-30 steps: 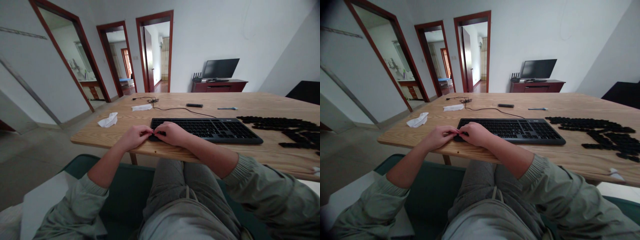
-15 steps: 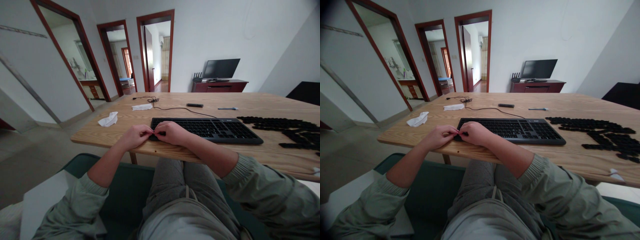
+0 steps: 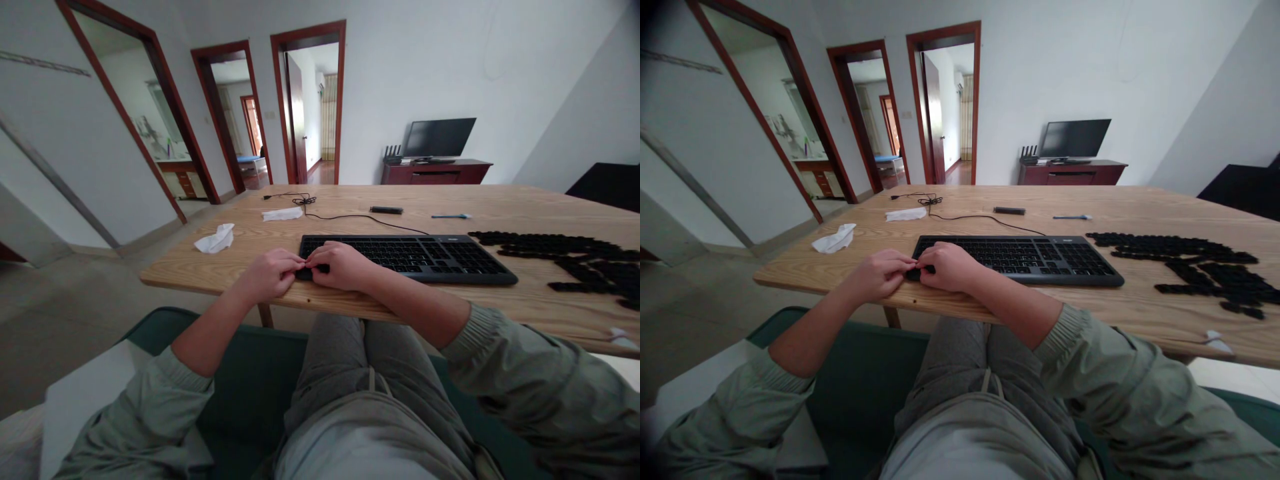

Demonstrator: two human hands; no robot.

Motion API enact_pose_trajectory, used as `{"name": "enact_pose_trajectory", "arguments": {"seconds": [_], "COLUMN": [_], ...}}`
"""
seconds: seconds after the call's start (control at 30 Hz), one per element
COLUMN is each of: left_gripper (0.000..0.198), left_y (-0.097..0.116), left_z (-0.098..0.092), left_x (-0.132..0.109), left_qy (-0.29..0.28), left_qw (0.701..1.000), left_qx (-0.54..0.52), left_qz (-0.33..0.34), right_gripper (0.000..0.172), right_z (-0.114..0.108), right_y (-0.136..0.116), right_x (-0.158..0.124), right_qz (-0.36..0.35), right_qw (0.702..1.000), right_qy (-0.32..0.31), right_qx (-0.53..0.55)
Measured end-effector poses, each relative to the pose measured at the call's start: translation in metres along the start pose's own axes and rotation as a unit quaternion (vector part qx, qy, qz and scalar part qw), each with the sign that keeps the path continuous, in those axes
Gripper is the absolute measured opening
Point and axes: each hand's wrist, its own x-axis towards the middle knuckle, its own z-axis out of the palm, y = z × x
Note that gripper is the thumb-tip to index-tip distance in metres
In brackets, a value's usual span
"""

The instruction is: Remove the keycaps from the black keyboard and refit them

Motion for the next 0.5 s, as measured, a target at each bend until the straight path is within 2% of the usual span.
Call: {"name": "enact_pose_trajectory", "arguments": {"seconds": [0.2, 0.33, 0.4, 0.5], "left_gripper": [0.028, 0.044, 0.047, 0.038], "left_y": [0.0, 0.005, 0.007, 0.01], "left_z": [-0.001, -0.006, -0.007, -0.007], "left_x": [-0.001, -0.004, -0.004, -0.002], "left_qy": [0.007, 0.035, 0.019, -0.023], "left_qw": [1.0, 0.999, 0.999, 0.999], "left_qx": [0.001, 0.003, 0.002, 0.013], "left_qz": [-0.016, -0.042, -0.032, -0.019], "right_gripper": [0.025, 0.027, 0.026, 0.025], "right_z": [-0.003, -0.024, -0.034, -0.042], "right_y": [-0.004, -0.013, -0.021, -0.038], "right_x": [-0.007, -0.017, -0.029, -0.06], "right_qz": [-0.011, 0.04, 0.062, 0.05], "right_qw": [1.0, 0.99, 0.98, 0.983], "right_qy": [0.014, 0.137, 0.186, 0.175], "right_qx": [-0.016, 0.002, 0.012, 0.02]}}
